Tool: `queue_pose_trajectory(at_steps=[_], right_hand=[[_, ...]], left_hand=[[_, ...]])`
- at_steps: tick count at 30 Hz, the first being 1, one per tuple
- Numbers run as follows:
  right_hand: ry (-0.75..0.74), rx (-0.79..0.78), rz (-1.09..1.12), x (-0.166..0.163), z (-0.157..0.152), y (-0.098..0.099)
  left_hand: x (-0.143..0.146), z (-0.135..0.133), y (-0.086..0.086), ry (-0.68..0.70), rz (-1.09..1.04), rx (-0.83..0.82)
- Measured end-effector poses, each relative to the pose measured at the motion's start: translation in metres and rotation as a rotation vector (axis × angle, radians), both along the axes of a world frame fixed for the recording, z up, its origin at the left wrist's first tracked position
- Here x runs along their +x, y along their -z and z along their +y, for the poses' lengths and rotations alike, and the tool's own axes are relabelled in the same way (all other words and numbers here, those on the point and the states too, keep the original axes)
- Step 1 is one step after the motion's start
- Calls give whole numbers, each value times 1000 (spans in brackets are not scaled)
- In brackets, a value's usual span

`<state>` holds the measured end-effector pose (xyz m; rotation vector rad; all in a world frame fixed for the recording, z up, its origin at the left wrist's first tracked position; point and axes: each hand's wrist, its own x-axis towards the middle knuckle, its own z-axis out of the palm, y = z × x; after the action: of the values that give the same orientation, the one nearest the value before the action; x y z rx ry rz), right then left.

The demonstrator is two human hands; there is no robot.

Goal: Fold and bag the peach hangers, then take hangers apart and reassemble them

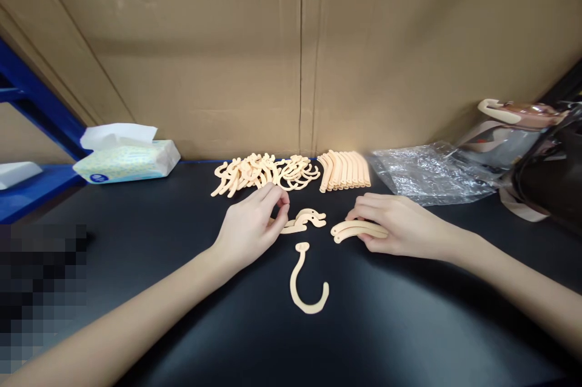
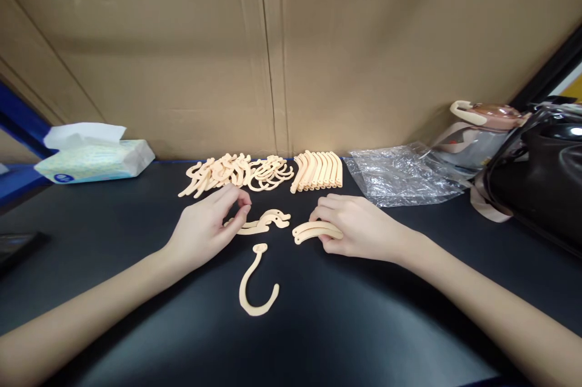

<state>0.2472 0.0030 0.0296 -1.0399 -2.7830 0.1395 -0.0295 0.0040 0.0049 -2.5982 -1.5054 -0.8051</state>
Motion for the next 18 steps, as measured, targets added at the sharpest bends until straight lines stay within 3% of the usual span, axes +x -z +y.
queue_pose_trajectory(at_steps=[10, 18], right_hand=[[-4, 64, 7, 4, 4, 6], [-16, -11, -1, -3, -2, 3]], left_hand=[[-1, 1, 0, 26, 22, 1], [0, 1, -1, 87, 62, 32]])
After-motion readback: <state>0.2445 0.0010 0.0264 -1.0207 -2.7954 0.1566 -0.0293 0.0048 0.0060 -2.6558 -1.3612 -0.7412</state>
